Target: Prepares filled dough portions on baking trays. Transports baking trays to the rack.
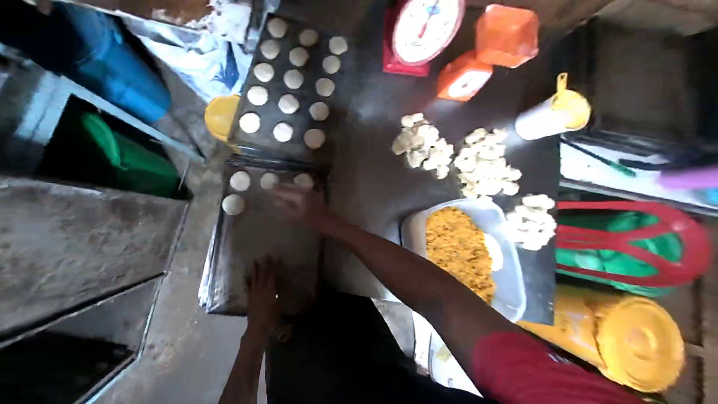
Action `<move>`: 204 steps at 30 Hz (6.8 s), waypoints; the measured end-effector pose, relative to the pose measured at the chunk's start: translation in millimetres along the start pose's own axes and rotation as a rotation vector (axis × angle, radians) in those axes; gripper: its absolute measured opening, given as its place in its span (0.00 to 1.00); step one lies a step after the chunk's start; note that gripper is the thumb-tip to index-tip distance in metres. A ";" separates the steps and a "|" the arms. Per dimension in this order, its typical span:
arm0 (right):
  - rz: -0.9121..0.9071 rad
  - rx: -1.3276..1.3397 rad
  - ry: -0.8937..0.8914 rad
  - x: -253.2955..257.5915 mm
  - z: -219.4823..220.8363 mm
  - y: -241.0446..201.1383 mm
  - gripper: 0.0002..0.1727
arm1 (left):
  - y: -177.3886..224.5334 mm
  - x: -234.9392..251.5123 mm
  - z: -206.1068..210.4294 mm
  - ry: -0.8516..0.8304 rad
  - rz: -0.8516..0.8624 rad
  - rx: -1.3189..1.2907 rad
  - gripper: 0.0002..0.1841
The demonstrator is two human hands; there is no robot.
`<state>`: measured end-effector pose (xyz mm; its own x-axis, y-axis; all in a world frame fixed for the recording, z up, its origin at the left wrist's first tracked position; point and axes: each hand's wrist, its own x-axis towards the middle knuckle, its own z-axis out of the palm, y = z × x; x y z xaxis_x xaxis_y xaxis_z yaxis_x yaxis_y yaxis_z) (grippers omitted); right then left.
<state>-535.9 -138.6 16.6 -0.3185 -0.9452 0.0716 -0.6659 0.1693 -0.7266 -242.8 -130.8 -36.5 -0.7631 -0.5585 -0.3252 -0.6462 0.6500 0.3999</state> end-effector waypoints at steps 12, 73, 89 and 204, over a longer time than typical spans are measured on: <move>0.754 -0.524 -0.050 -94.1 -248.3 267.2 0.16 | 34.9 12.4 -4.9 0.039 -0.117 -0.083 0.37; 0.884 0.244 0.358 -371.6 -213.2 75.9 0.11 | 338.4 66.5 -31.2 -0.386 0.378 -0.793 0.19; 0.839 0.803 0.648 -404.0 -232.5 71.1 0.13 | 428.1 78.4 22.1 -0.766 0.319 -0.865 0.19; 1.074 -0.413 0.141 -111.6 -275.5 247.4 0.22 | 98.3 103.1 -87.2 0.301 0.054 -0.213 0.20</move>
<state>-851.0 85.7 17.1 -0.9085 -0.2244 -0.3526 -0.1683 0.9686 -0.1829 -383.9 -169.4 44.0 -0.7375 -0.6738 -0.0446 -0.5639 0.5782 0.5897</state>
